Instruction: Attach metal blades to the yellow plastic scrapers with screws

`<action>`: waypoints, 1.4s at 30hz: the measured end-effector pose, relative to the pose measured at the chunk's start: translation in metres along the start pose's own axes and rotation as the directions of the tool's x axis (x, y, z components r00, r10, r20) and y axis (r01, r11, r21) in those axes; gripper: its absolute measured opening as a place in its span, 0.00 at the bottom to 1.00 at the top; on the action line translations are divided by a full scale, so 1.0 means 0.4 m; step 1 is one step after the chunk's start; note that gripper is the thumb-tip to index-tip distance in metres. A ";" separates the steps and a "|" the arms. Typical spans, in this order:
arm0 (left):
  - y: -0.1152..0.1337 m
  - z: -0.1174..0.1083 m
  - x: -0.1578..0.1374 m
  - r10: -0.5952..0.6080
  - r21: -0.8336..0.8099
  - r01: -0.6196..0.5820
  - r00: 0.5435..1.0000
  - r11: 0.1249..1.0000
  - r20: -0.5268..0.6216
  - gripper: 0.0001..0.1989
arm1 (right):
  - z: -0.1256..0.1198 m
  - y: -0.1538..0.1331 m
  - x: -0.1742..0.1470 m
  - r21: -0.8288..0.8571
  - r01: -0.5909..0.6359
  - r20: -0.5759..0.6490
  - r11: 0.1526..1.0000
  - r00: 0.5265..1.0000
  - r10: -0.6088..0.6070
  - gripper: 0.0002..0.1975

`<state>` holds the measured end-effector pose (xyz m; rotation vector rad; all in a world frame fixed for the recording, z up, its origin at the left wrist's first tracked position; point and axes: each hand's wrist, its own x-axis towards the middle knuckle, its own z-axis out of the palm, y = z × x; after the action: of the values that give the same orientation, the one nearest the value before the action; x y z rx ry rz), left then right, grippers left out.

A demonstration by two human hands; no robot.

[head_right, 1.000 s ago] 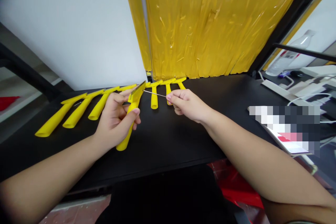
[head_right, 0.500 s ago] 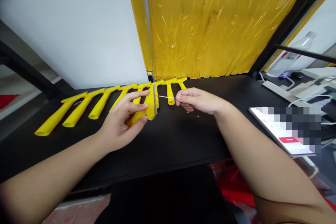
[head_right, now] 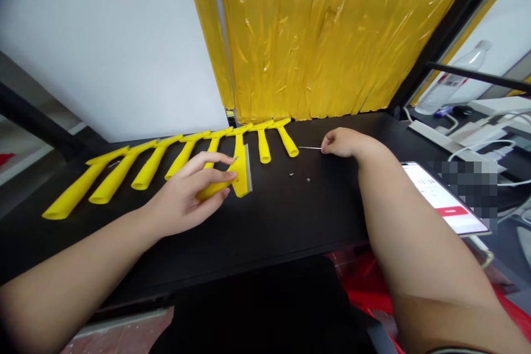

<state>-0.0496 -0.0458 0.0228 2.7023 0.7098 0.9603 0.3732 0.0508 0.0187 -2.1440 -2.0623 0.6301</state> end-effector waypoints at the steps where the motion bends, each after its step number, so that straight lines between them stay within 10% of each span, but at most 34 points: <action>1: 0.000 -0.001 0.000 0.007 0.005 -0.008 1.000 1.000 0.026 0.16 | 0.001 -0.001 -0.001 -0.013 -0.009 0.008 1.000 1.000 0.009 0.07; 6: 0.007 -0.005 0.003 0.061 0.059 -0.072 0.983 0.996 0.171 0.15 | 0.002 -0.041 -0.041 0.110 0.220 -0.058 0.969 0.975 -0.215 0.14; 9: 0.008 -0.006 0.001 0.065 0.123 -0.094 0.972 0.988 0.225 0.15 | 0.008 -0.079 -0.083 0.234 0.327 0.167 0.916 0.914 -0.369 0.16; 13: 0.003 -0.003 -0.003 0.054 0.175 -0.099 0.968 0.980 0.247 0.16 | 0.027 -0.122 -0.118 0.171 0.259 0.325 0.951 0.896 -0.302 0.11; 28: 0.009 0.008 0.005 0.064 0.341 -0.132 0.977 0.931 0.203 0.18 | 0.053 -0.171 -0.144 -0.001 0.346 0.244 0.938 0.910 -0.335 0.04; 35: 0.008 0.021 0.003 0.048 0.415 -0.098 0.991 0.905 0.128 0.16 | 0.088 -0.261 -0.190 0.502 0.534 0.124 0.680 0.734 -0.668 0.11; 42: 0.019 0.030 0.003 -0.002 0.451 -0.050 0.994 0.891 0.113 0.17 | 0.155 -0.326 -0.202 0.278 0.791 -0.132 0.545 0.593 -0.794 0.03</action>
<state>-0.0383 -0.0520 0.0166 3.1396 0.9863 0.7096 0.2297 -0.0311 0.0262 -0.8315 -2.4056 0.7322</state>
